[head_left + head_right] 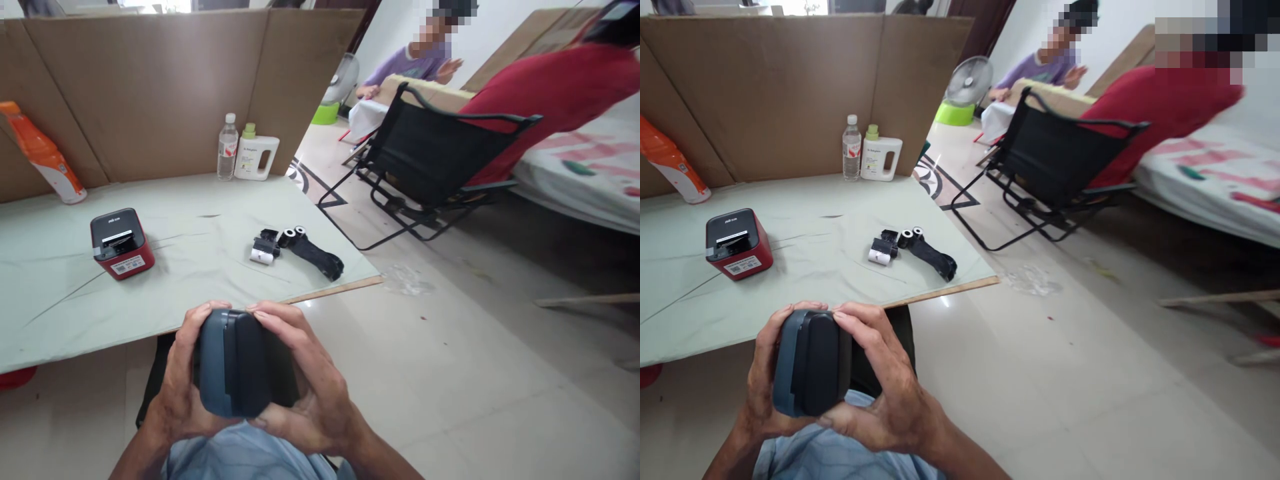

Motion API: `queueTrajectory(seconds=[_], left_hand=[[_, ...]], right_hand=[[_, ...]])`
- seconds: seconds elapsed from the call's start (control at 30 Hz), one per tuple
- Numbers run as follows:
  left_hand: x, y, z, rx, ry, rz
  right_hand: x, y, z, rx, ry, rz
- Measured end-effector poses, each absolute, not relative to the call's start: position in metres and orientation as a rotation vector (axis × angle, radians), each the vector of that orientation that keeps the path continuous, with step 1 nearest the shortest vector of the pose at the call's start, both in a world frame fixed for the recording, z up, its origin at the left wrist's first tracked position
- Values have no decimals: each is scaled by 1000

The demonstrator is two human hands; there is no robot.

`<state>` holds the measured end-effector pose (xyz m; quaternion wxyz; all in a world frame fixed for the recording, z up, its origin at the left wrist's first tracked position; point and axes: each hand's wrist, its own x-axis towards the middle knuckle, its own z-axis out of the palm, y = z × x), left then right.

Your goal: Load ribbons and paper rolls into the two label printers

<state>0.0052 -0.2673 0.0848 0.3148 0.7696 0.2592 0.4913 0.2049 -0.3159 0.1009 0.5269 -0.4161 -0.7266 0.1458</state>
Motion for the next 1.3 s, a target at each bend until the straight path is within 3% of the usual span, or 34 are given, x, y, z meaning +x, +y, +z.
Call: queueTrajectory(seconds=[0.67, 1.3], left_hand=[[12, -264, 84, 2028, 762, 1269], [5, -245, 84, 2190, 402, 1316]], right_hand=[[206, -306, 100, -1008, -1736, 380], [202, -305, 96, -994, -1718, 422]])
